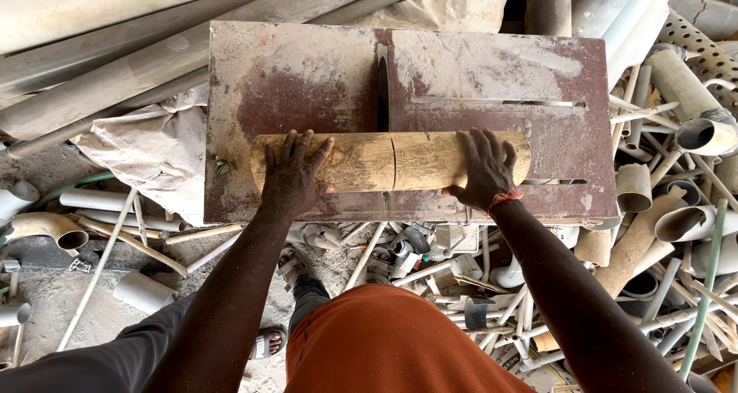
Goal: The person cuts a bamboo pole using a table saw, rotating the pole by hand to complete the cut around its circumference.
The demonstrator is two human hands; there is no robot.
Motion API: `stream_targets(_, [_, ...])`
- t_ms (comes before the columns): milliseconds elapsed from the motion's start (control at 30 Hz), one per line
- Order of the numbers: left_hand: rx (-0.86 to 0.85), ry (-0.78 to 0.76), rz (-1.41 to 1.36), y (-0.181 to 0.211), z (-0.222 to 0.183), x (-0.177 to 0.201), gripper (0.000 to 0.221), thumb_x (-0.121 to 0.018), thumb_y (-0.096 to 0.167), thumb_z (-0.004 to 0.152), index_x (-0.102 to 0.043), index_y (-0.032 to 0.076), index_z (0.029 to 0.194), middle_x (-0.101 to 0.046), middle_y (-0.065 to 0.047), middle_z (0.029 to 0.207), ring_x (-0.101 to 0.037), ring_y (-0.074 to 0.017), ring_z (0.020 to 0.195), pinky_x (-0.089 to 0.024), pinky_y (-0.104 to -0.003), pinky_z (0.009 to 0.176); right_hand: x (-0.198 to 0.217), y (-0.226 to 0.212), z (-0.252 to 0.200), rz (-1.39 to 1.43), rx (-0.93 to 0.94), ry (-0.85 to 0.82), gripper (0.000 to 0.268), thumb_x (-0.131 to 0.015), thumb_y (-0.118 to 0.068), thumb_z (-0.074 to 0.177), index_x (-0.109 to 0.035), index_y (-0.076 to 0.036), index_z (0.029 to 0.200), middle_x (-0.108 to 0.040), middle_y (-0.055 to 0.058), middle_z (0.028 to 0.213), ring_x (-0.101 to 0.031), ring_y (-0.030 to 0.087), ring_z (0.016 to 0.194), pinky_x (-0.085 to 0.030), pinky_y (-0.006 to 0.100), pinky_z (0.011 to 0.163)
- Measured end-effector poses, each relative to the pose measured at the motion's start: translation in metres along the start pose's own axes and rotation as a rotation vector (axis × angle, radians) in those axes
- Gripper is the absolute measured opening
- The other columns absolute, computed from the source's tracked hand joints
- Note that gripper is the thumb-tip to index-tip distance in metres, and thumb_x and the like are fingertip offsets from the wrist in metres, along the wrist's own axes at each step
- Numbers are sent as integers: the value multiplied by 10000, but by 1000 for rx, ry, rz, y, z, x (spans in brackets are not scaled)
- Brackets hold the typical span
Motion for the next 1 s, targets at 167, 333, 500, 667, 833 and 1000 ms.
stream_targets(167, [-2,0,18,0,2,1,1041,-704,669,796,-137,384,1621,-158,-136,1691,-115,-371,1560,-45,-697,1211,-1,1,2,-8,3,6,1300,-974,-492,495,-309,-149,1559,-362,192,1580,-254,395,1514,-126,612,1199])
stream_targets(333, [-15,15,19,-1,2,-2,1029,-688,678,806,-134,382,1621,-160,-135,1695,-123,-371,1558,-62,-699,1208,-2,3,4,-14,1,4,1295,-972,-486,499,-311,-153,1561,-358,196,1583,-257,392,1512,-117,605,1204])
stream_targets(500, [-20,4,40,-1,3,-4,1040,-672,684,820,-89,381,1626,-148,-142,1695,-115,-381,1556,-69,-695,1211,-2,5,3,8,7,-3,1319,-982,-509,480,-304,-150,1553,-354,202,1575,-263,391,1506,-110,614,1204])
stream_targets(667, [-24,-32,44,-1,4,0,1042,-677,662,830,-65,384,1626,-132,-141,1698,-109,-385,1554,-85,-692,1201,-4,6,5,-4,13,1,1328,-990,-506,482,-296,-153,1558,-351,202,1581,-267,402,1502,-111,615,1199])
stream_targets(833, [-27,-41,71,1,6,4,1046,-694,649,833,-69,375,1626,-144,-142,1692,-121,-384,1556,-96,-696,1205,-6,7,8,13,1,-10,1344,-990,-515,467,-293,-154,1559,-350,200,1581,-261,392,1509,-100,611,1212])
stream_targets(1000, [-18,-56,54,1,9,8,1055,-702,645,825,-66,384,1625,-147,-127,1693,-122,-365,1558,-110,-689,1207,-4,7,13,2,-10,-43,1357,-995,-534,460,-287,-163,1556,-332,205,1583,-236,391,1512,-94,607,1205])
Point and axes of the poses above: each hand's wrist, its own z-axis towards the middle knuckle, its own x-axis out of the back of the hand, y = z × x, the point moved 2 cm from there along z, towards the middle knuckle
